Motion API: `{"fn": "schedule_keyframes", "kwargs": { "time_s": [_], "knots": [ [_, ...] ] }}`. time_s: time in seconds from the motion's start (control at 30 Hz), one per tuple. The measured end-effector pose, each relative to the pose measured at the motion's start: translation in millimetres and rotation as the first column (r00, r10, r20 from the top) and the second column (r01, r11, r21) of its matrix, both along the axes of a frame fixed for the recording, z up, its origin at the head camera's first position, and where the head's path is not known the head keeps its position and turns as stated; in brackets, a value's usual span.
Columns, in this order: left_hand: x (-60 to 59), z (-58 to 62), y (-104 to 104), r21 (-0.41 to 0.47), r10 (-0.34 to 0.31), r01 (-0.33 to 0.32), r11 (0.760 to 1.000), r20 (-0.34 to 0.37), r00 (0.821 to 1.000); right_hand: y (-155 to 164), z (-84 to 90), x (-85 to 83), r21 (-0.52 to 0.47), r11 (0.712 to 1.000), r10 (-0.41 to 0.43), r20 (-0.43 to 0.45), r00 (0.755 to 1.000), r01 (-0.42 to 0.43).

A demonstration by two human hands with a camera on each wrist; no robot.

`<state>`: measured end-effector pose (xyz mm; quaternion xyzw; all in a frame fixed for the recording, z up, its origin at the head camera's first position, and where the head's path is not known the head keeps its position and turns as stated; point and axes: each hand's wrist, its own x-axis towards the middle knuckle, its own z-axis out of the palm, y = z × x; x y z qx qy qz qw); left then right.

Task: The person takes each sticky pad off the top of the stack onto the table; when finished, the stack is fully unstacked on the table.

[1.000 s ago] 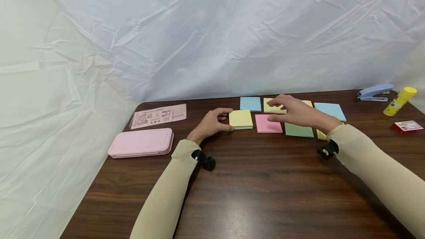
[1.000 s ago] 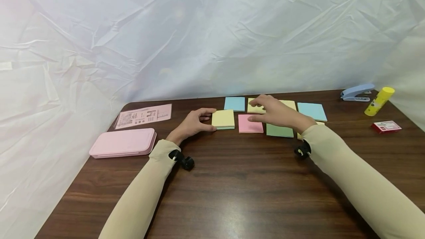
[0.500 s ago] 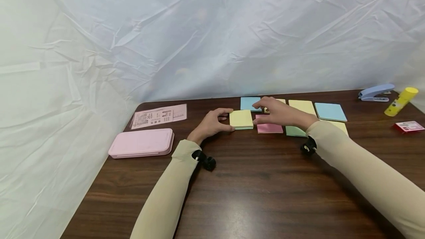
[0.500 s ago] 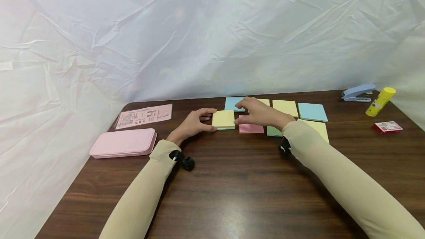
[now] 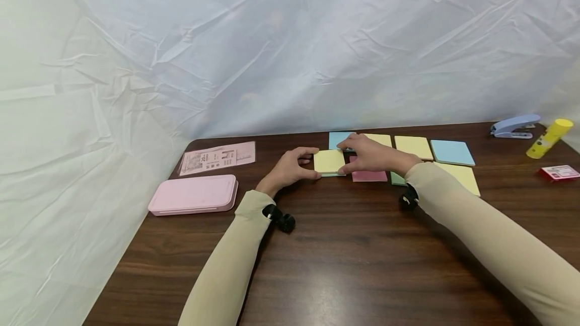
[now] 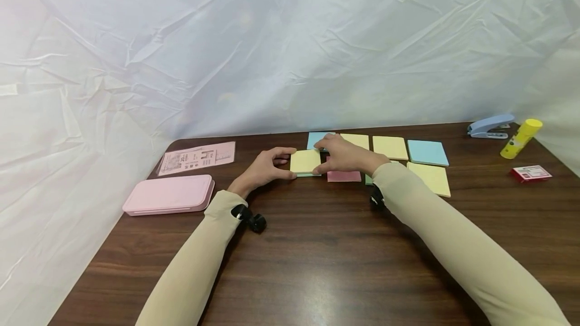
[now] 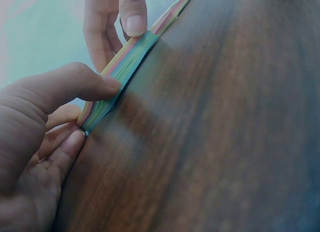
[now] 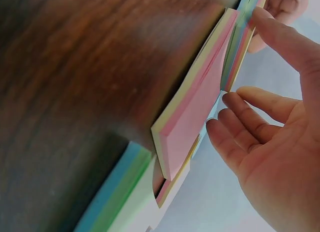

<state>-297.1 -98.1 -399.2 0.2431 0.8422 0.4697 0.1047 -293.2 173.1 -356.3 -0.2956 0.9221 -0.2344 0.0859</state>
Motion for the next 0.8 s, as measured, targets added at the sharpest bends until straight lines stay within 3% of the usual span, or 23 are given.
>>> {"fn": "schedule_keyframes", "kwargs": {
  "time_s": [0.8],
  "knots": [
    [0.3, -0.3, 0.3, 0.002, -0.003, 0.003, 1.0, 0.005, 1.0, -1.4, -3.3, -4.1, 0.02, 1.0, 0.008, -0.027, 1.0, -0.007]
  ]
}}
